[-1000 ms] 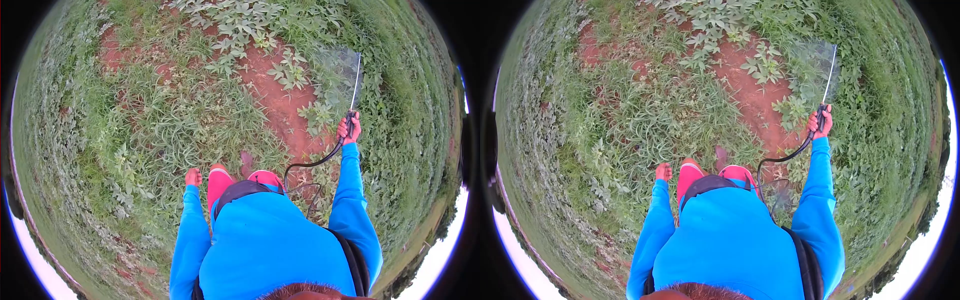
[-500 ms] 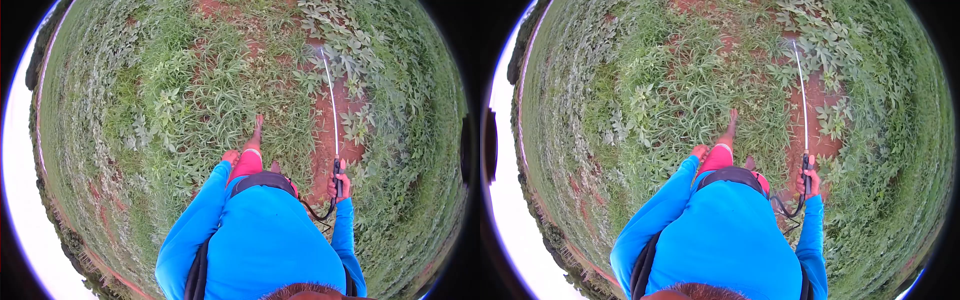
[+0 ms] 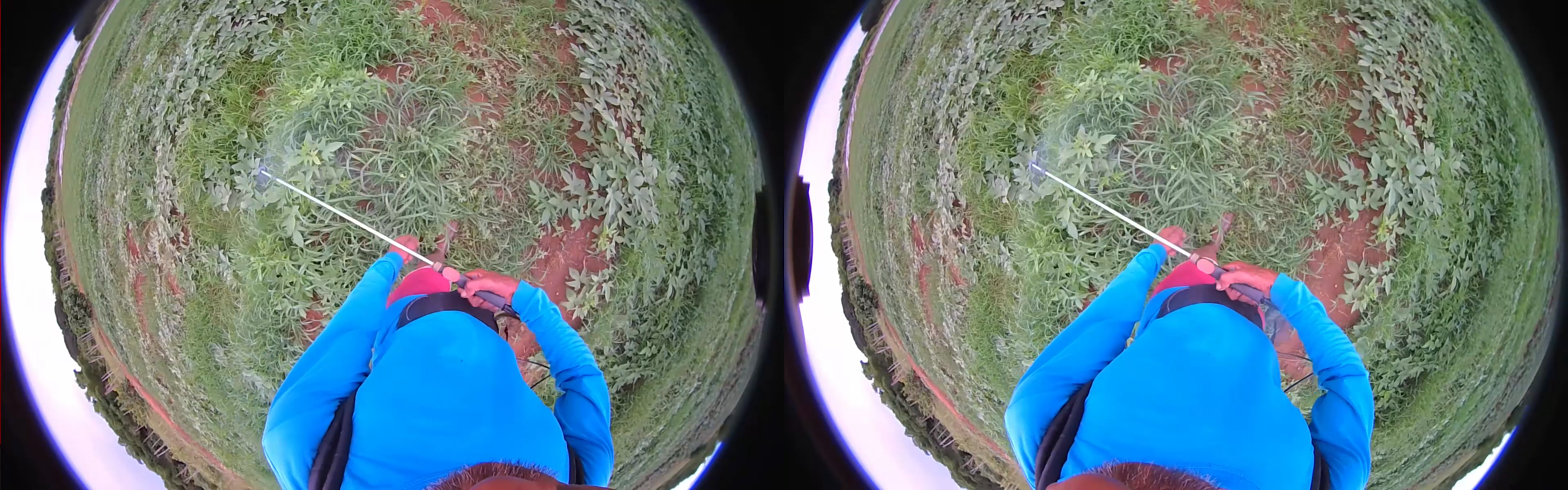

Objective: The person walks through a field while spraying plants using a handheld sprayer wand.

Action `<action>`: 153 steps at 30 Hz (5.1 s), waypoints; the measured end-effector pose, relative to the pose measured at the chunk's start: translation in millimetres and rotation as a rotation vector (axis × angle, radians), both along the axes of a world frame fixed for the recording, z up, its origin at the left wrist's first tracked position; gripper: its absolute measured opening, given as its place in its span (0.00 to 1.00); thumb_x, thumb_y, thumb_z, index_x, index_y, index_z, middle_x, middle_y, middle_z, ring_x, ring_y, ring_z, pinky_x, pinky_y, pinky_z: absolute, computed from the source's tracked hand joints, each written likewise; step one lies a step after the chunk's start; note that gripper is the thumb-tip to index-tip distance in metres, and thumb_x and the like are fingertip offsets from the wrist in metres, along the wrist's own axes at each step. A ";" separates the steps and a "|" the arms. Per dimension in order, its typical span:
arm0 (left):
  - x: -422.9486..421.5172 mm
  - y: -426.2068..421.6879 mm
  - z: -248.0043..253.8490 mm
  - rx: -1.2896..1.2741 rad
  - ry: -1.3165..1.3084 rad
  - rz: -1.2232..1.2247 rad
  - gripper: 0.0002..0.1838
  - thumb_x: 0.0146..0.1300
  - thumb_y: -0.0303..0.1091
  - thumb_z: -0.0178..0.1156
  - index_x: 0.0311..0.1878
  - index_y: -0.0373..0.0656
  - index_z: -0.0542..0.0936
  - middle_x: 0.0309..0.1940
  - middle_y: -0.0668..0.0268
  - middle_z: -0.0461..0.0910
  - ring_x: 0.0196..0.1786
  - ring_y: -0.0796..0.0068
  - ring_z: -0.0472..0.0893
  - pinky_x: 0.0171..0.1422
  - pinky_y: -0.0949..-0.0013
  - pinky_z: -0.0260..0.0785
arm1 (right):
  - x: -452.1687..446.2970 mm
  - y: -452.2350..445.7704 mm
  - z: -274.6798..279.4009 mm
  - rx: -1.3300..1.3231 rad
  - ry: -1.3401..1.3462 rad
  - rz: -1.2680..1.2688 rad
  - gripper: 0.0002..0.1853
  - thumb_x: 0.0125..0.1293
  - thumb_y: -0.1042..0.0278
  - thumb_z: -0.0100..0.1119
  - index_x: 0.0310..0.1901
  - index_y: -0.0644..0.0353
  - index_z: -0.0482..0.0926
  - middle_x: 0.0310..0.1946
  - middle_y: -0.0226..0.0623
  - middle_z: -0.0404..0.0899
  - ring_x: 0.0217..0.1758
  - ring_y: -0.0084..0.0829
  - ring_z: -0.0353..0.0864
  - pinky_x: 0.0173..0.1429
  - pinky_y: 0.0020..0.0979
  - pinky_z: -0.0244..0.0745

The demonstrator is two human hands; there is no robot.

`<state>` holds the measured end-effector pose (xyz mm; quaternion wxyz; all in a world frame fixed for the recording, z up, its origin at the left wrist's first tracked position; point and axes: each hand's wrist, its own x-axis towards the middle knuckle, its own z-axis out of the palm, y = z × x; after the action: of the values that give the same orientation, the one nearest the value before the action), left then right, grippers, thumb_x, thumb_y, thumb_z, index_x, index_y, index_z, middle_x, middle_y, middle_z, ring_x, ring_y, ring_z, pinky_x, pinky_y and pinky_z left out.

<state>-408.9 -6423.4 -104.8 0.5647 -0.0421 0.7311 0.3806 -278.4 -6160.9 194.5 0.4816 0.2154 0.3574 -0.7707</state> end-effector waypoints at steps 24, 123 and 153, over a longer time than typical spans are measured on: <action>-87.0 52.5 -4.4 0.004 -0.165 0.084 0.10 0.63 0.42 0.55 0.40 0.46 0.76 0.23 0.69 0.73 0.18 0.79 0.68 0.17 0.73 0.59 | -83.9 90.7 28.3 0.130 -0.018 -0.420 0.11 0.62 0.58 0.57 0.38 0.55 0.71 0.21 0.22 0.64 0.20 0.14 0.63 0.23 0.19 0.57; -534.4 873.3 27.4 -0.048 -0.083 0.108 0.15 0.64 0.49 0.54 0.40 0.46 0.76 0.23 0.71 0.73 0.20 0.81 0.67 0.20 0.74 0.59 | -210.0 986.7 -92.3 0.024 -0.115 -1.745 0.17 0.57 0.49 0.55 0.28 0.57 0.73 0.15 0.30 0.66 0.10 0.27 0.64 0.13 0.29 0.61; -558.3 756.7 158.5 -0.170 0.126 0.456 0.21 0.66 0.52 0.51 0.48 0.43 0.76 0.25 0.70 0.76 0.19 0.80 0.71 0.19 0.76 0.62 | -791.7 801.6 -67.0 -0.355 0.024 0.141 0.15 0.55 0.51 0.63 0.32 0.50 0.69 0.19 0.24 0.68 0.13 0.14 0.61 0.13 0.18 0.53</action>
<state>-967.1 -5666.7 53.7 0.4120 -0.2295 0.7657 0.4373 -1070.1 -5359.3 127.5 0.5606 0.0922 0.2359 -0.7884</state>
